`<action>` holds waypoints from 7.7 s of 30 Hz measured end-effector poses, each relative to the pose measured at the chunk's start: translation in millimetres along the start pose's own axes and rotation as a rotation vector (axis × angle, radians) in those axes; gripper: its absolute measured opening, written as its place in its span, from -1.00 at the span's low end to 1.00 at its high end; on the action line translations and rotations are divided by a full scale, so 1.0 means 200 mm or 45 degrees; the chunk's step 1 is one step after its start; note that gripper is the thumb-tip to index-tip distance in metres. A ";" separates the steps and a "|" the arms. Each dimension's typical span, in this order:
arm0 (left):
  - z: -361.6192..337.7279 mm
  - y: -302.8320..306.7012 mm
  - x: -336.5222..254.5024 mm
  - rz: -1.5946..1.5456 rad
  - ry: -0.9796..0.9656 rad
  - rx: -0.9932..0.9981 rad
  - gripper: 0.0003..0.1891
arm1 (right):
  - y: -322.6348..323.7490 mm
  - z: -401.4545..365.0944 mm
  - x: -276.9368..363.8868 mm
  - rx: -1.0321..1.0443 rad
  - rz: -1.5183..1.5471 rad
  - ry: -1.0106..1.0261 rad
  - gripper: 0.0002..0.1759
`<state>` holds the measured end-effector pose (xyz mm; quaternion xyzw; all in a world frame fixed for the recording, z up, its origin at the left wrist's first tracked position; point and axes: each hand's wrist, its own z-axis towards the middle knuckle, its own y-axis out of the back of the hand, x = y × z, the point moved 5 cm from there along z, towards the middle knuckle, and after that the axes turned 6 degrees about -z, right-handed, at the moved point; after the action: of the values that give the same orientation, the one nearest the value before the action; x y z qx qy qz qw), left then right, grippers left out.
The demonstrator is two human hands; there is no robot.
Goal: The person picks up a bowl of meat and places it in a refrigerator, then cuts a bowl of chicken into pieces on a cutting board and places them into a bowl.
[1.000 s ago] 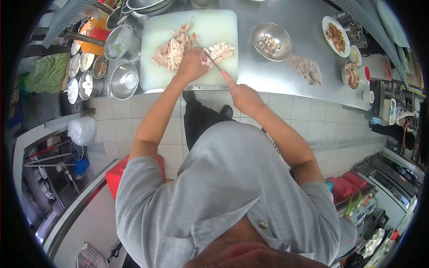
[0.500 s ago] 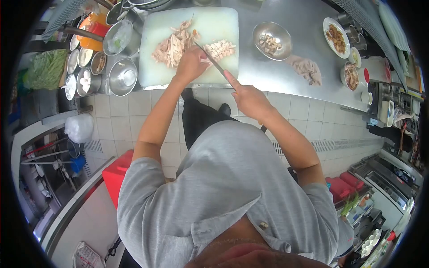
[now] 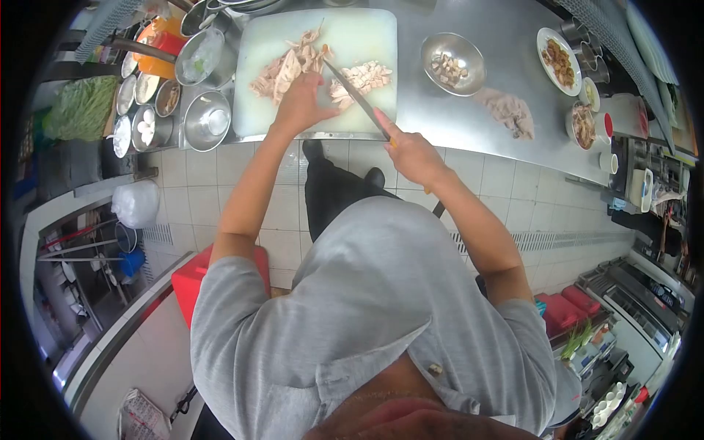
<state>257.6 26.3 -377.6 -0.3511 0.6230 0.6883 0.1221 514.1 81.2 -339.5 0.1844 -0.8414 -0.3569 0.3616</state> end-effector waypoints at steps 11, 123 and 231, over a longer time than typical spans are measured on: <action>0.02 -0.09 -0.04 -0.091 -0.209 -0.142 -0.65 | 0.04 -0.08 0.08 0.025 -0.053 -0.009 -0.17; 0.13 -0.08 -0.08 -0.169 0.068 0.228 -0.41 | 0.15 -0.04 -0.27 -0.144 -0.420 -0.059 -0.19; 0.35 -0.14 -0.20 -0.020 -0.230 -0.073 -0.70 | 0.14 -0.11 -0.08 -0.227 0.115 -0.105 -0.22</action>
<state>280.2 108.6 -376.6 -0.2960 0.5867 0.7336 0.1731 539.7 98.5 -315.7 0.0984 -0.8280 -0.4208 0.3573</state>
